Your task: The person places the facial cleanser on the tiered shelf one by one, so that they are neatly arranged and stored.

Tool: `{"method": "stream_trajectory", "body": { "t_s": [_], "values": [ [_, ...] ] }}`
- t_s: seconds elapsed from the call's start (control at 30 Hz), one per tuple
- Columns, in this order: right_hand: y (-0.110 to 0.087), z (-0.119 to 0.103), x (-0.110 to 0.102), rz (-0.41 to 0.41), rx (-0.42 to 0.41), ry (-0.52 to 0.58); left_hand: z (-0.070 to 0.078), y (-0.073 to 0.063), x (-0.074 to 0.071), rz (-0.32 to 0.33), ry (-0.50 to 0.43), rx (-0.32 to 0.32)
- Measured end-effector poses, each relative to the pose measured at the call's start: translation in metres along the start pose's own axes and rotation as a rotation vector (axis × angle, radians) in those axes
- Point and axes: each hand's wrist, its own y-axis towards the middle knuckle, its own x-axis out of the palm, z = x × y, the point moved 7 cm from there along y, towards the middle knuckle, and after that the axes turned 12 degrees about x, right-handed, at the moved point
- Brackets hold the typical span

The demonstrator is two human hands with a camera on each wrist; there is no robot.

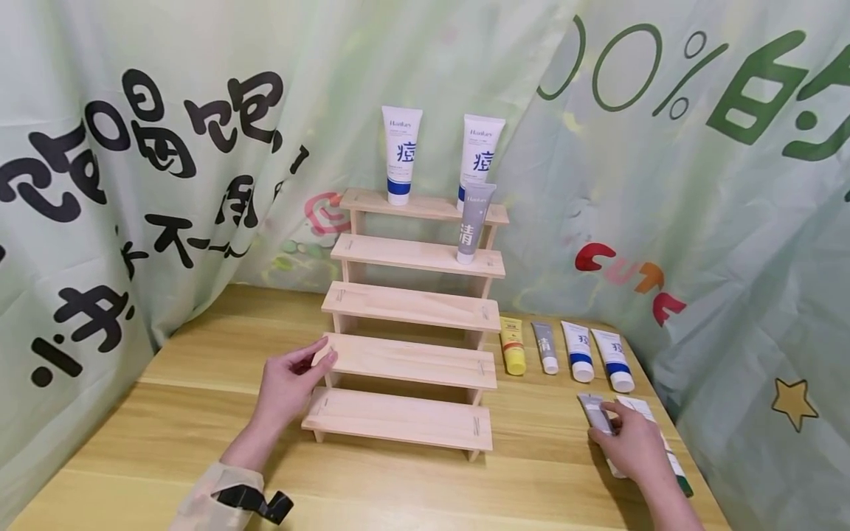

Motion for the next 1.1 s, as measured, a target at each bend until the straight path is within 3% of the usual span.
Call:
{"method": "stream_trajectory", "body": {
  "t_s": [0.13, 0.57, 0.9, 1.1],
  "values": [
    [0.001, 0.0, -0.001, -0.005, 0.044, 0.038, 0.002, 0.0, 0.0, -0.005, 0.0, 0.001],
    [-0.006, -0.017, -0.025, 0.139, 0.043, 0.304, 0.0, 0.0, -0.002, 0.0, 0.012, -0.008],
    [-0.021, -0.045, -0.053, 0.346, -0.041, 0.419, -0.001, 0.0, -0.001, -0.02, 0.01, -0.016],
    [-0.027, -0.068, -0.074, 0.397, -0.093, 0.527, -0.001, 0.001, -0.001, -0.029, 0.023, -0.013]
  ]
}}
